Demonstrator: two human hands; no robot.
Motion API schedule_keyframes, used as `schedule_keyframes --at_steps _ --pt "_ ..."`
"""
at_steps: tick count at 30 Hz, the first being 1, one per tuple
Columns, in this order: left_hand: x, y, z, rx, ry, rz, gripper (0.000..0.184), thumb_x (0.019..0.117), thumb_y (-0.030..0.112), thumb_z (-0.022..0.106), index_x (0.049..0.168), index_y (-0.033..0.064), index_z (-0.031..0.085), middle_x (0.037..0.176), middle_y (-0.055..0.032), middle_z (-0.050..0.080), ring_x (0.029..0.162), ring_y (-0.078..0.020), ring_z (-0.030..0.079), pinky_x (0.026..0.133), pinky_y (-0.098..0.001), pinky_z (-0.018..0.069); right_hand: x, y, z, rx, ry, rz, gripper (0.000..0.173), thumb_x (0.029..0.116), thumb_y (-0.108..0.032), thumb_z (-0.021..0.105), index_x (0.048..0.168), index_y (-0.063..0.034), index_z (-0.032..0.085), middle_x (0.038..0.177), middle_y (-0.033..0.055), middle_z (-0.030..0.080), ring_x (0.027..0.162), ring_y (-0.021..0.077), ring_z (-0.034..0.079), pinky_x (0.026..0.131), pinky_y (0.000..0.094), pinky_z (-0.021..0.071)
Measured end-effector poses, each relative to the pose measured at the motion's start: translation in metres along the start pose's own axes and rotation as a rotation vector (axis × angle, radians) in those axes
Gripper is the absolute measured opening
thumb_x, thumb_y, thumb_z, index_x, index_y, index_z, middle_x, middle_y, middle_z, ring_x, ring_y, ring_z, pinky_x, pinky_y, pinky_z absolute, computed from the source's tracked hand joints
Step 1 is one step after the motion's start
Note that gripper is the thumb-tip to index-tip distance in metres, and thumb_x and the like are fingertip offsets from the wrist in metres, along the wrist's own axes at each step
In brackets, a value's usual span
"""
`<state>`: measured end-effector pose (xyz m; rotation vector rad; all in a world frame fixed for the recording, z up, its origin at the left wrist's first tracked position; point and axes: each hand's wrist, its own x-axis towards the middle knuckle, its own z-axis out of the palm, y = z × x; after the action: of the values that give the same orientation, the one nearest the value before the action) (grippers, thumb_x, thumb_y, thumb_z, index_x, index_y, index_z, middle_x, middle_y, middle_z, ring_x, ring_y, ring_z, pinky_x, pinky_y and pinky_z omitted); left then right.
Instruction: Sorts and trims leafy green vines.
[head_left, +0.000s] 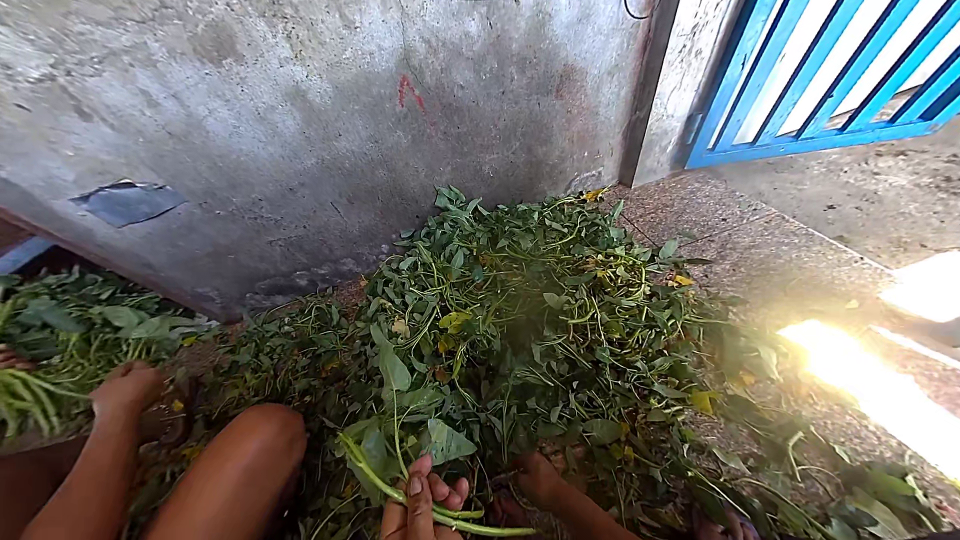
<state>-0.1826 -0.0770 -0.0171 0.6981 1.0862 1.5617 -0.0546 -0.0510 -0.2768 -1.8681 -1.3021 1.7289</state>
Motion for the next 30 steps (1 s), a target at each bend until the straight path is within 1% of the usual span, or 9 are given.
schedule_keyframes --at_steps 5,8,10,12,14,18,24,28,30 --pt "0.005 -0.002 -0.002 -0.036 -0.041 -0.047 0.028 0.1095 0.007 0.037 0.107 0.0036 0.065 0.075 0.001 0.065 0.067 -0.0112 0.068 0.072 -0.033 0.0635 0.027 0.003 0.023 0.161 -0.03 0.046 0.044 0.1018 -0.018 0.055 0.144 -0.0081 0.058 0.141 0.02 0.06 0.134 0.0333 0.056 0.113 0.0535 0.0427" --pt "0.01 -0.003 -0.005 -0.061 -0.037 -0.05 0.028 0.1099 0.008 0.036 0.108 0.0037 0.063 0.076 0.0004 0.065 0.067 -0.0116 0.068 0.073 -0.0331 0.0635 0.021 -0.003 0.026 0.433 0.165 0.082 0.031 0.096 -0.017 0.067 0.122 -0.0004 0.069 0.119 0.0195 0.07 0.112 0.0301 0.067 0.101 0.0498 0.0513" --pt "0.01 -0.003 -0.004 -0.049 -0.013 -0.044 0.028 0.1097 0.007 0.035 0.108 0.0036 0.063 0.075 0.0007 0.064 0.066 -0.0114 0.068 0.071 -0.0324 0.0632 0.009 -0.013 0.023 0.636 0.345 0.092 0.023 0.0908 -0.009 0.072 0.109 0.0041 0.069 0.103 0.0183 0.071 0.097 0.0271 0.068 0.089 0.0463 0.0541" --pt "0.01 -0.004 -0.002 -0.034 0.004 -0.035 0.027 0.1095 0.006 0.035 0.107 0.0027 0.062 0.075 0.0008 0.063 0.065 -0.0115 0.067 0.069 -0.0319 0.063 -0.012 -0.024 0.016 0.883 0.389 0.042 0.033 0.0893 0.0 0.072 0.119 0.005 0.059 0.103 0.0183 0.068 0.092 0.0254 0.067 0.082 0.0434 0.0564" --pt "0.009 -0.006 -0.001 -0.009 0.022 -0.042 0.027 0.1093 0.004 0.035 0.108 0.0012 0.061 0.074 0.0002 0.062 0.064 -0.012 0.066 0.068 -0.0317 0.0626 -0.034 -0.027 0.004 1.031 0.363 0.009 0.039 0.0912 0.0 0.071 0.128 0.0023 0.059 0.106 0.0182 0.07 0.093 0.0262 0.07 0.081 0.044 0.0586" --pt "0.006 -0.015 0.004 0.078 0.061 -0.102 0.022 0.1089 0.002 0.038 0.11 -0.0028 0.059 0.077 -0.0052 0.068 0.066 -0.0148 0.07 0.068 -0.0312 0.0632 -0.078 -0.029 -0.026 1.158 0.384 -0.076 0.021 0.0936 0.002 0.066 0.114 0.0018 0.064 0.098 0.0159 0.072 0.085 0.0251 0.071 0.075 0.0408 0.0602" --pt "-0.007 -0.024 0.015 0.078 0.018 -0.311 0.019 0.1086 0.004 0.045 0.111 -0.0028 0.062 0.083 -0.0098 0.072 0.072 -0.0197 0.073 0.07 -0.0333 0.0636 -0.151 -0.044 -0.04 1.03 0.44 -0.382 0.012 0.0902 0.007 0.067 0.102 0.0037 0.065 0.089 0.0155 0.075 0.08 0.0241 0.074 0.074 0.039 0.0628" --pt "-0.016 -0.026 0.022 0.097 -0.022 -0.298 0.017 0.1071 0.003 0.048 0.109 -0.0039 0.064 0.083 -0.011 0.073 0.073 -0.0201 0.074 0.07 -0.0338 0.0634 -0.187 -0.049 -0.031 0.703 0.606 -0.581 0.012 0.0914 0.005 0.066 0.103 0.0022 0.067 0.092 0.0083 0.075 0.082 0.0148 0.073 0.077 0.0325 0.0623" --pt "-0.018 -0.026 0.023 0.113 -0.054 -0.291 0.016 0.1061 0.002 0.05 0.11 -0.0049 0.064 0.085 -0.0123 0.073 0.075 -0.0211 0.074 0.071 -0.0343 0.0632 -0.198 -0.05 -0.025 0.475 0.722 -0.659 0.011 0.0924 0.002 0.066 0.103 0.0032 0.069 0.093 0.009 0.074 0.082 0.0133 0.072 0.076 0.0312 0.0621"
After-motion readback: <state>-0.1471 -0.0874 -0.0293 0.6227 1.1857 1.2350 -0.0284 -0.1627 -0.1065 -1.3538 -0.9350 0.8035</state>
